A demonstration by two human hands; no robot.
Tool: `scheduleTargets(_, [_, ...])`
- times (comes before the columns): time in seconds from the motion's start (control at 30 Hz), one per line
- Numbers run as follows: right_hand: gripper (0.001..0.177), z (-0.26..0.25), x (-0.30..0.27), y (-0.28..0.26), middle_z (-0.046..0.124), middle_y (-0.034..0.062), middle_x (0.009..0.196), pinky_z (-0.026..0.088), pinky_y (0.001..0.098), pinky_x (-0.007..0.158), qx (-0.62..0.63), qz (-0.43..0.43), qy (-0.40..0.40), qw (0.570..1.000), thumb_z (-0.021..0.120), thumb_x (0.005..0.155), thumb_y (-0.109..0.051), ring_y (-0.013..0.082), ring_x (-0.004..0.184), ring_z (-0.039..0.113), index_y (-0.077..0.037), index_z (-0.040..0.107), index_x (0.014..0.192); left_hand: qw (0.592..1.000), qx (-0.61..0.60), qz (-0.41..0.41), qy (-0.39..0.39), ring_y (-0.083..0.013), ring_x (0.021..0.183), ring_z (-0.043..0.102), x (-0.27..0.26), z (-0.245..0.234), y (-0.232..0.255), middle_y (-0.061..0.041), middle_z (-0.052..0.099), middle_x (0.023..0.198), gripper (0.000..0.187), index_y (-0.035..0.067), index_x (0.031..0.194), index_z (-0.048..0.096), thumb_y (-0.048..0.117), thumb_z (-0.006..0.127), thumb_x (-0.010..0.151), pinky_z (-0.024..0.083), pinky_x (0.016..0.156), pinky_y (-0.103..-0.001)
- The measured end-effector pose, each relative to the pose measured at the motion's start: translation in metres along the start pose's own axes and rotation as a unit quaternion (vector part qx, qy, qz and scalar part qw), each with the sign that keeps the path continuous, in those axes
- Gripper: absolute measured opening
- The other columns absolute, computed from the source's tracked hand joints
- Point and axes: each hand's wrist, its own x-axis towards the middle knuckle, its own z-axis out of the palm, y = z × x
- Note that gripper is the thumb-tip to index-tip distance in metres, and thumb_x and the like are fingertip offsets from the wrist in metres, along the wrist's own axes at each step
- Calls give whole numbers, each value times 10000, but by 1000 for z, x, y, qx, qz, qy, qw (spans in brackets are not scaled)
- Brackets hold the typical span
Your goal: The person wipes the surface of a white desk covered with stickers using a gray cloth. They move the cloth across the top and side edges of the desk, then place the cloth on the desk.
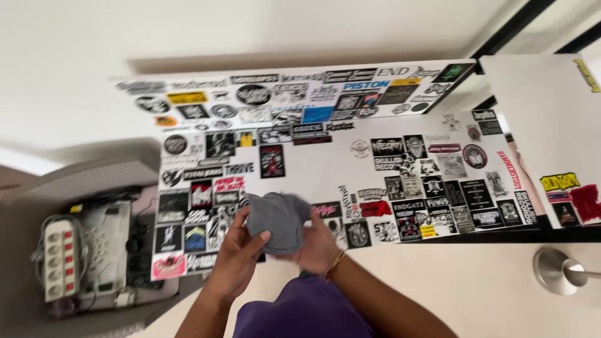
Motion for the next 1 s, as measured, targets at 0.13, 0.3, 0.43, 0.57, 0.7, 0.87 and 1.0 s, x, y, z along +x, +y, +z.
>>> scheduleTargets(0.13, [787,-22,0,-53,446,154,1274,457,470,824,38,-36,-4,999,330,766,-661,328,1072,479,-93,415,1304,987,142,-76,-6,-316,1103,493,54,60,5,-134,477,1216,617,187,1298,317,111,545,730,478,921,-465])
scheduleTargets(0.3, [569,-49,-9,-144,326,123,1367,330,440,1004,19,-224,-102,969,455,861,-377,308,1219,357,-131,300,1350,972,170,-139,81,-300,970,501,123,107,-16,-159,531,1098,594,155,1329,337,66,507,767,281,655,-373])
scheduleTargets(0.43, [670,-73,-9,-173,339,142,1355,282,494,1030,58,-190,16,980,490,755,-440,334,1219,344,-97,340,1310,965,185,-158,96,-293,905,513,166,136,-34,-174,561,1048,482,93,1264,442,28,506,790,409,718,-387])
scheduleTargets(0.57, [593,-65,-20,-204,313,157,1368,295,494,1015,78,-268,45,959,475,798,-334,354,1220,331,-117,317,1327,958,191,-187,106,-296,1005,523,189,165,-40,-170,537,1102,495,120,1279,427,58,494,792,436,842,-379])
scheduleTargets(0.7, [659,-38,-47,-242,434,177,1202,398,482,889,42,-374,125,918,552,702,-340,342,1060,440,-78,366,1277,938,270,-195,93,-243,947,569,205,184,-45,-111,559,1150,438,118,1246,450,119,480,809,479,793,-349])
scheduleTargets(0.87, [711,-43,-49,-295,338,164,1323,371,453,947,64,-494,155,853,479,765,-416,326,1170,379,-125,216,1358,936,314,-158,30,-222,856,597,227,167,-59,-100,626,1049,299,72,1104,554,109,492,814,456,708,-310])
scheduleTargets(1.0, [614,-64,-28,-333,430,149,1278,392,383,929,153,-514,228,812,375,821,-418,271,1108,447,-102,309,1344,913,380,-146,36,-200,839,606,233,175,-48,-74,645,1051,279,81,1090,559,98,472,826,464,723,-304])
